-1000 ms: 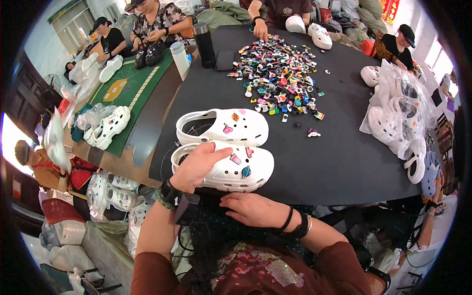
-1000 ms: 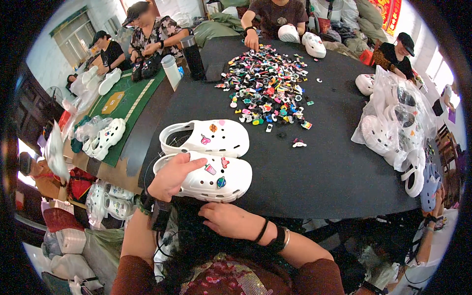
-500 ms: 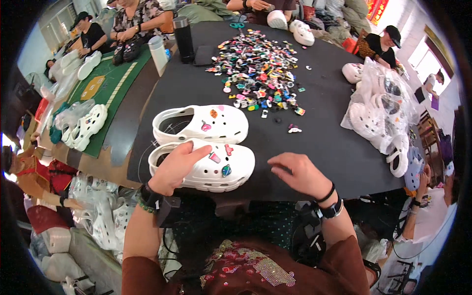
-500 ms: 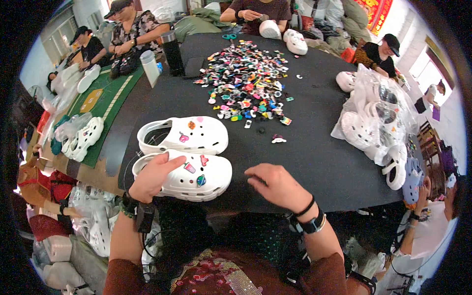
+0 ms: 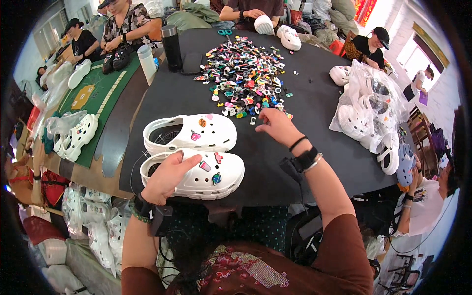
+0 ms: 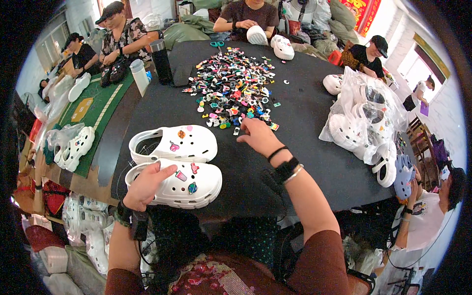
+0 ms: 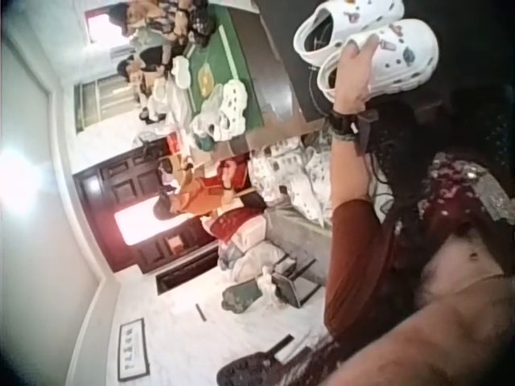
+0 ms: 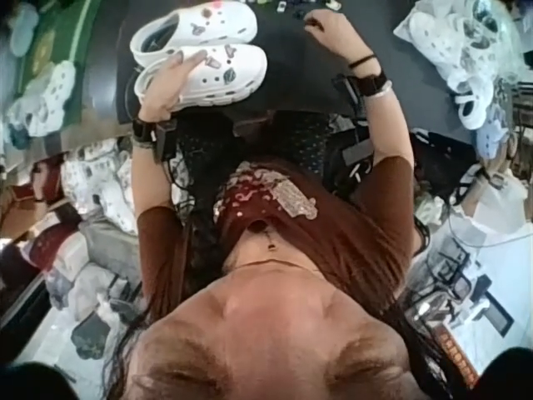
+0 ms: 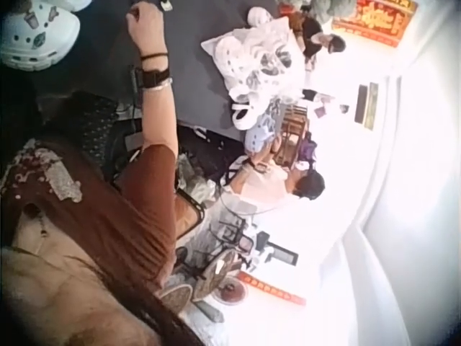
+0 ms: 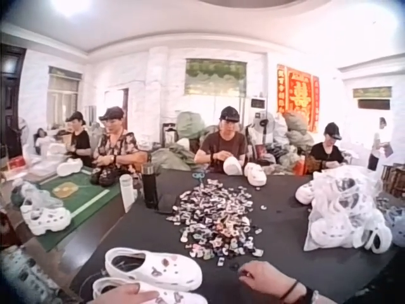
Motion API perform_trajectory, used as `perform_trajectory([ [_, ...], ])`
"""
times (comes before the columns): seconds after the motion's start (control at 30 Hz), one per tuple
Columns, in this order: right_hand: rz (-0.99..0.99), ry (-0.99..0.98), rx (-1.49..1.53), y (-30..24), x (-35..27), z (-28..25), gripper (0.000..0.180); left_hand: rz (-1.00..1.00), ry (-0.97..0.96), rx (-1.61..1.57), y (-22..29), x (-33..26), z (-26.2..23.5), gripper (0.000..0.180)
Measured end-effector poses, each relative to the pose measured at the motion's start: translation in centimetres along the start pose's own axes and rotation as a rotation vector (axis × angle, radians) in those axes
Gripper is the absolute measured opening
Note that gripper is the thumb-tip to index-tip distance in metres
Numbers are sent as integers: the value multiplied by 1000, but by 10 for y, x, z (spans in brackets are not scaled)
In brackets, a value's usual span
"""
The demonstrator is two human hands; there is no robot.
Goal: Apply decorative charms (Jibbitz) to the holes of foam clogs and bag the finished products.
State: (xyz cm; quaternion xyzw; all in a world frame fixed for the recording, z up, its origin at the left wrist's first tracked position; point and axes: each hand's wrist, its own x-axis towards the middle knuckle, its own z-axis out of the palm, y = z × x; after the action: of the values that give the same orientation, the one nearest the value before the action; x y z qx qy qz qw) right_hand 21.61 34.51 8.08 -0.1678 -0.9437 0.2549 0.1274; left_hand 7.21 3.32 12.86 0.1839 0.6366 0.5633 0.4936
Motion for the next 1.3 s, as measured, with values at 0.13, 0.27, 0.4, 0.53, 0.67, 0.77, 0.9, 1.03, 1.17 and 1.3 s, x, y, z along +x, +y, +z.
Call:
perform_trajectory([
  [0.13, 202, 14, -86, -16, 28, 14, 47, -7, -3, 57, -5, 3, -5, 34],
  [0.27, 170, -11, -258, -4, 41, 32, 46, 17, -15, 84, -11, 9, -11, 33],
  [0.4, 157, -24, -180, 6, 37, 30, 25, 47, -30, 35, -5, 4, -5, 32],
  [0.53, 39, 116, -99, -17, 14, 11, 15, 55, -82, -40, -4, 6, -4, 31],
  [0.67, -49, 100, 223, -104, -23, -14, 10, 68, -81, -29, -4, -1, -7, 32],
  [0.77, -377, 82, 216, -147, -50, -13, 14, 65, -100, -10, -6, 1, -7, 33],
  [0.9, -455, -70, 260, -171, -70, 13, 19, 91, -122, -34, -5, 3, -6, 31],
  [1.03, -421, -81, 118, -182, -75, 30, 16, 136, -128, -13, -11, 6, -11, 31],
  [1.17, -416, -57, 46, -179, -73, 40, 12, 162, -127, 0, -11, 9, -9, 31],
  [1.3, -377, -65, -73, -190, -71, 41, 13, 171, -107, 27, -12, 8, -10, 30],
])
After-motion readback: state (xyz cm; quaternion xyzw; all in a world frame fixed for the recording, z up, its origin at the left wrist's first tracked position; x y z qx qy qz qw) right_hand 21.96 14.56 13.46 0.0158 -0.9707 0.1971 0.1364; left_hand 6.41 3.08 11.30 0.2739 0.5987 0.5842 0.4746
